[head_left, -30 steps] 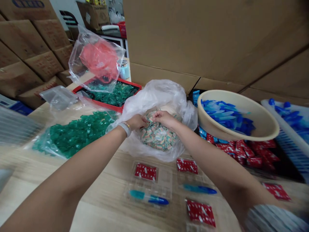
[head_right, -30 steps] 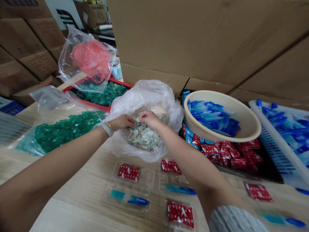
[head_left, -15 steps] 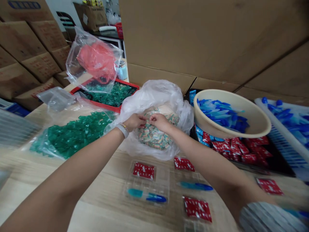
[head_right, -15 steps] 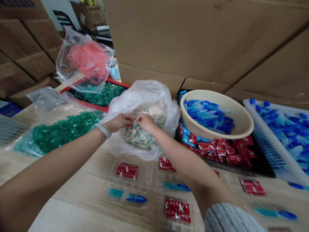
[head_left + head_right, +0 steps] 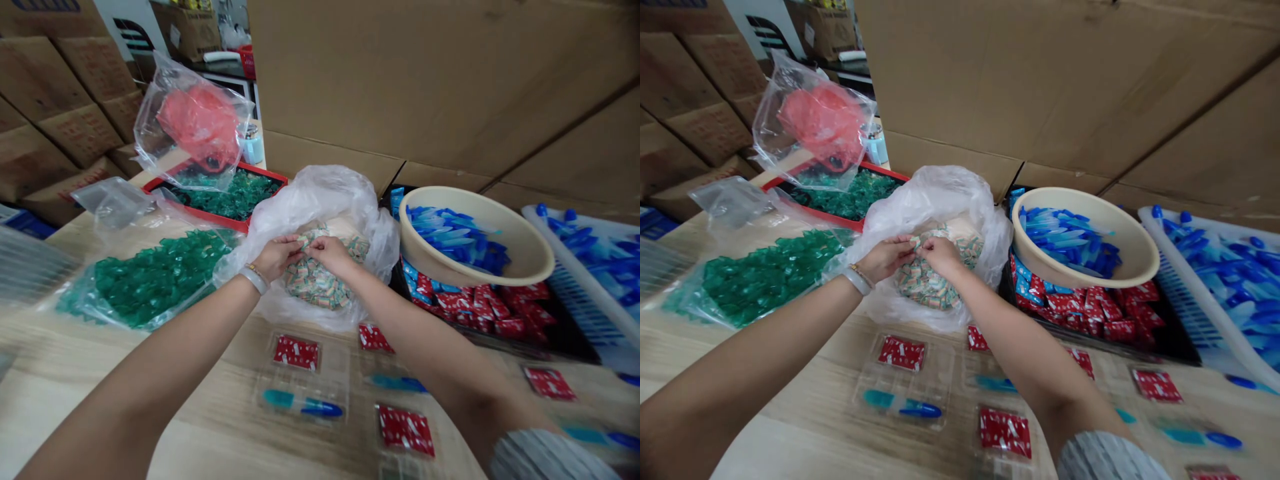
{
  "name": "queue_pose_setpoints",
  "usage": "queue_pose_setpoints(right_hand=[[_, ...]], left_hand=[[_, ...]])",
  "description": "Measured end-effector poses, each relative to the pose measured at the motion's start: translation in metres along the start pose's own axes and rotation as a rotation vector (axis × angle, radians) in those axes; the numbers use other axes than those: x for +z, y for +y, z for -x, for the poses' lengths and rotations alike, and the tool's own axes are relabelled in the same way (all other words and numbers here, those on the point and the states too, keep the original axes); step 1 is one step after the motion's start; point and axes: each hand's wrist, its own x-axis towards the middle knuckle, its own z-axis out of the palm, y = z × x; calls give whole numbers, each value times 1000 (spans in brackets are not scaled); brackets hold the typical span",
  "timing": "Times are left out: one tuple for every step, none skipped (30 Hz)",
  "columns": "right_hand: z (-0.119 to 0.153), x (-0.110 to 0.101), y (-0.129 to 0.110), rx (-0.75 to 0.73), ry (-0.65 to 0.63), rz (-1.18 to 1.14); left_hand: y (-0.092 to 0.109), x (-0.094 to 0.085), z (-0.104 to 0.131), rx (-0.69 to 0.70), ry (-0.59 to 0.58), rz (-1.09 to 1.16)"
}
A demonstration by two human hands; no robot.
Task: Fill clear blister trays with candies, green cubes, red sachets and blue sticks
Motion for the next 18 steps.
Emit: queue_pose_setpoints(right_hand=[[0,2,0,15,-15,-29],[1,3,0,25,-24,-58],[1,4,0,28,-26,-81],[2,3,-1,27,-27,-90],[3,2,-2,24,-25,-85],[4,0,-4,20,-16,-71],[5,-1,-5,19,-1,-60],[6,-3,-7,19,16,-68],[7,-4,-8,23,21,-103],[8,-5,-10,32,9,-165],[8,-4,-11,49,-15,-243],[8,-3,-12,75,-39,-316],[8,-1,-12,103,-54,-366],[7,1,-12,125,-55,-380],[6,4,-11,132,-37,-359],[5,6,-11,123,-9,-312],[3,7,-10,105,16,-251],[2,7,-10,82,32,-189]], left_hand=[[-1,1,0,-5,5,15],[-2,2,1,-4,15,21],[-2,2,1,6,30,24],[-3,3,2,23,48,31],[-3,3,3,45,68,39],[-3,3,4,69,88,49],[-3,2,5,98,110,53],[-3,2,6,132,134,42],[-3,1,6,169,160,14],[-4,1,7,205,180,-28],[-5,1,7,239,192,-75],[-7,1,7,269,194,-116],[-8,1,8,289,185,-140],[-10,2,8,298,163,-143],[-11,2,8,300,134,-130],[-12,3,9,297,99,-110],[-13,4,9,294,59,-92],[-13,4,9,296,18,-80]])
